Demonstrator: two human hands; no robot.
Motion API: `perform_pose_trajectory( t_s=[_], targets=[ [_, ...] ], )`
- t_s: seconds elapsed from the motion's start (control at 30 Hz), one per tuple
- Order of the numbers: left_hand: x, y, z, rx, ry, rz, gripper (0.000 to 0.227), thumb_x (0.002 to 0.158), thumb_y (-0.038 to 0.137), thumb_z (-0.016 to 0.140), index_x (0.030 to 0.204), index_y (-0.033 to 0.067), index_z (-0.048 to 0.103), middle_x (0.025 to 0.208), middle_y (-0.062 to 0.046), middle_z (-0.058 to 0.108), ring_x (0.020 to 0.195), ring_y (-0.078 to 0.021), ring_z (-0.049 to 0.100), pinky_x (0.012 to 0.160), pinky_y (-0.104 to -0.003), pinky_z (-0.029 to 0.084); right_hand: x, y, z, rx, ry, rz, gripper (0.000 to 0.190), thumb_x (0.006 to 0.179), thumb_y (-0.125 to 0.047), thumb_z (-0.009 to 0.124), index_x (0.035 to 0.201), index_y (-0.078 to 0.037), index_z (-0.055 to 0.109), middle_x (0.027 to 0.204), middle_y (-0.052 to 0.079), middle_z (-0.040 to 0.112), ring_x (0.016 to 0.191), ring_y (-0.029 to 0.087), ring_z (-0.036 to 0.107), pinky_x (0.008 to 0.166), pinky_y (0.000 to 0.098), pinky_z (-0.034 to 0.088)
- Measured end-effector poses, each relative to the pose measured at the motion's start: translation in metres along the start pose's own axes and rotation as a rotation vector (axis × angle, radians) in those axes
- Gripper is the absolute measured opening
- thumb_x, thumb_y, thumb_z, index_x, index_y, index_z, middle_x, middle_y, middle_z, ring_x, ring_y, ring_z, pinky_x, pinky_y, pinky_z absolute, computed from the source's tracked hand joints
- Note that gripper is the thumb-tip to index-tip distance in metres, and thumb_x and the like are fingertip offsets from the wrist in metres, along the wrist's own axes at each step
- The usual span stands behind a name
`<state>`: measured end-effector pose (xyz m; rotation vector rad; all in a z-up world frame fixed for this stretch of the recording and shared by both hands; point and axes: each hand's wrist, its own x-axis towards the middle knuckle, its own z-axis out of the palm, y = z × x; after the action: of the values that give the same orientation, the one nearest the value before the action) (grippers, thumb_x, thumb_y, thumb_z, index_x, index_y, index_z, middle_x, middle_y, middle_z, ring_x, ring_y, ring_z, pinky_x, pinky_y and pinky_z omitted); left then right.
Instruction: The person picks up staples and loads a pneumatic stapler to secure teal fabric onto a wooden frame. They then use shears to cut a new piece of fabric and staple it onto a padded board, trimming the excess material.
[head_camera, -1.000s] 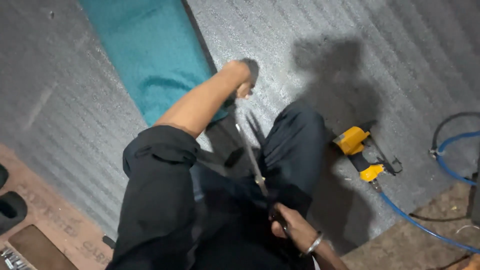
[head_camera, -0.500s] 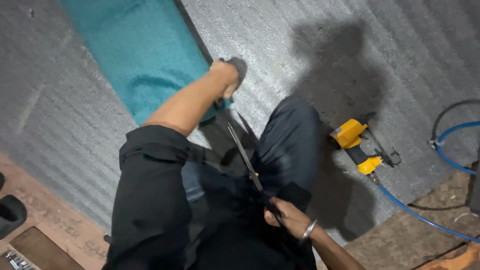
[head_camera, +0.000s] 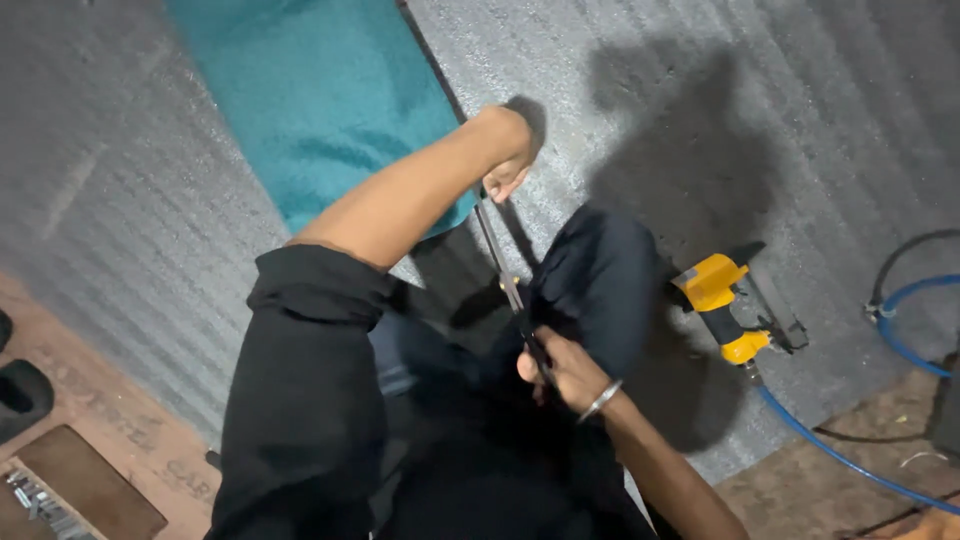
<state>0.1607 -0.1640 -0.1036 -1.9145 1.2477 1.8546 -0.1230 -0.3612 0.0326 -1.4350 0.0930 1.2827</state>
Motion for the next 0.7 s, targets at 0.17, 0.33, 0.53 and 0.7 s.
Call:
perform_pose_trajectory(
  t_s=[0.17,0.33,0.53,0.7],
  targets=[
    [-0.029,-0.001,-0.003,0.079,-0.113,-0.047,0.046,0.094,0.043,0.075,0.136,0.0245,0.067,0.143,0.000,0.061,0.125,-0.0235,0.055,0.105,-0.041,0.044,0.012,-0.006,-0.003,-0.005,0.030,0.069,0.068,0.077,-0.067,0.068,0.100,-0.004,0.059,0.072,0.007,0.065,0.057,0.018,0.070,0.053,0.0336,0.057],
    [0.001,-0.027,0.005,-0.230,-0.184,-0.043,0.041,0.076,0.014,0.083,0.117,0.0192,0.079,0.126,0.001,0.078,0.112,-0.0157,0.073,0.094,-0.036,0.058,0.020,0.024,-0.004,-0.183,0.037,0.040,0.077,0.075,-0.077,0.064,0.099,-0.004,0.061,0.072,0.007,0.065,0.057,0.017,0.073,0.050,0.0328,0.060],
    [-0.031,0.015,-0.012,0.000,0.082,0.025,0.027,0.076,0.007,0.088,0.101,0.0167,0.083,0.107,0.000,0.079,0.099,-0.0153,0.073,0.085,-0.036,0.058,0.017,-0.008,-0.005,-0.103,0.032,0.035,0.073,0.075,-0.073,0.064,0.098,-0.004,0.059,0.072,0.007,0.064,0.055,0.019,0.070,0.051,0.0352,0.058],
    [-0.030,0.042,0.001,-0.102,0.276,-0.204,0.018,0.084,0.009,0.077,0.101,0.0094,0.082,0.108,-0.007,0.081,0.099,-0.0211,0.078,0.079,-0.038,0.060,0.028,-0.007,-0.009,-0.132,0.040,-0.007,0.058,0.084,-0.059,0.068,0.092,-0.002,0.058,0.072,0.009,0.065,0.057,0.019,0.071,0.054,0.0343,0.058]
  ],
)
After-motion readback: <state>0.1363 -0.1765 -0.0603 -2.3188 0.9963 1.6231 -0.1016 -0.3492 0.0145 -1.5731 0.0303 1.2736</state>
